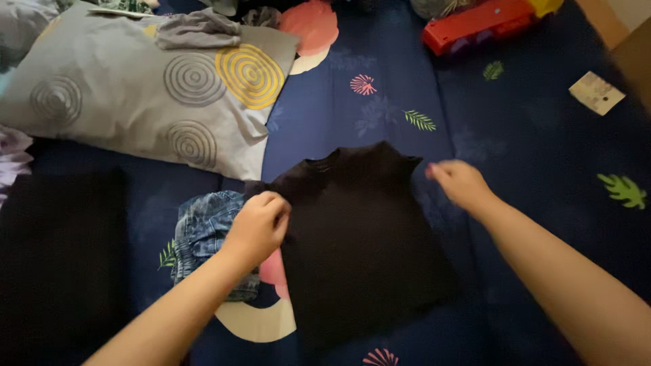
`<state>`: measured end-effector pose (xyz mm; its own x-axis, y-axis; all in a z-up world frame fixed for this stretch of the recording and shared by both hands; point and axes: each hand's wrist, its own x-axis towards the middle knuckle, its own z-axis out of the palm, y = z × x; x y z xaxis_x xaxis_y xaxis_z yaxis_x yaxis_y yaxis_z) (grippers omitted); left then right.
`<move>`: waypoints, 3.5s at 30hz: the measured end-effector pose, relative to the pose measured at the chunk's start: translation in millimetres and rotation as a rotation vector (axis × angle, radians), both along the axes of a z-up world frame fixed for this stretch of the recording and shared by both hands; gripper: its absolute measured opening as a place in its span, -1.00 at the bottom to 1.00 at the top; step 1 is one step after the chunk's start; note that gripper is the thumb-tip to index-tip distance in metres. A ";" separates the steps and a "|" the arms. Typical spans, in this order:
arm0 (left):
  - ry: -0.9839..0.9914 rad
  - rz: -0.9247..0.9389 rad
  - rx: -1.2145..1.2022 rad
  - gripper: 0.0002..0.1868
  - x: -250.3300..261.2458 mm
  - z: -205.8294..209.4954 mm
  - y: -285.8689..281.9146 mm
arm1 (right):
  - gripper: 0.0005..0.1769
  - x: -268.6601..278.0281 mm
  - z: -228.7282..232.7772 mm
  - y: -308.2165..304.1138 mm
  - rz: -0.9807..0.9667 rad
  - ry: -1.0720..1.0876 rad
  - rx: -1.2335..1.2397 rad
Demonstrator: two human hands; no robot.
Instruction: The person folds laundry on a mattress covered with a pile of clothes. They smooth out a tie-dye garment and fold it, then fold a pair of denim shorts, black pants, a black shirt, and a light purple shirt, stacking the folded items on the mattress.
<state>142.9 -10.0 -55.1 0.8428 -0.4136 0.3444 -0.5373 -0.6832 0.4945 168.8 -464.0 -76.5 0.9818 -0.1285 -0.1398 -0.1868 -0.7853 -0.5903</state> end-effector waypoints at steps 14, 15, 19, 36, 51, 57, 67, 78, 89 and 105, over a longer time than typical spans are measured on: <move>0.084 0.302 0.515 -0.15 22.5 -45.1 -70.1 | -0.43 95.3 -8.1 54.7 0.112 0.374 0.026; 0.079 0.315 0.516 -0.14 21.5 -45.3 -72.0 | -0.42 96.0 -10.8 52.4 0.144 0.415 0.115; 0.039 0.318 0.506 -0.13 19.5 -43.5 -74.0 | -0.16 90.6 -25.2 45.8 0.144 0.420 0.584; 0.025 0.335 0.515 -0.14 19.7 -47.2 -72.7 | 0.27 77.8 2.7 24.2 -0.297 -0.006 1.181; 0.048 0.339 0.462 -0.14 18.8 -45.0 -72.6 | -0.71 86.0 6.8 64.9 -0.038 0.044 0.496; 0.044 0.340 0.452 -0.14 17.8 -45.8 -72.6 | -0.74 100.7 -20.9 40.4 0.000 -0.053 0.942; 0.062 0.346 0.471 -0.12 19.4 -42.6 -74.9 | 0.02 95.7 -39.1 -2.5 -0.039 -0.006 0.408; 0.306 0.477 0.601 -0.21 48.8 -8.6 -22.7 | -0.72 98.6 -25.7 32.1 0.105 -0.466 -0.233; 0.704 0.112 -0.333 -0.72 110.0 -2.1 56.1 | -0.62 124.2 12.1 108.6 0.581 -0.017 -0.477; -0.140 -0.093 -0.517 -0.80 90.9 226.4 10.8 | -0.89 33.8 227.5 -4.9 0.043 -1.035 -0.506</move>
<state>233.8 0.8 171.3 0.7423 -0.2315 0.6288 -0.6686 -0.3164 0.6729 202.6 -468.9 150.9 0.6010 0.0961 0.7935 0.2354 -0.9700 -0.0609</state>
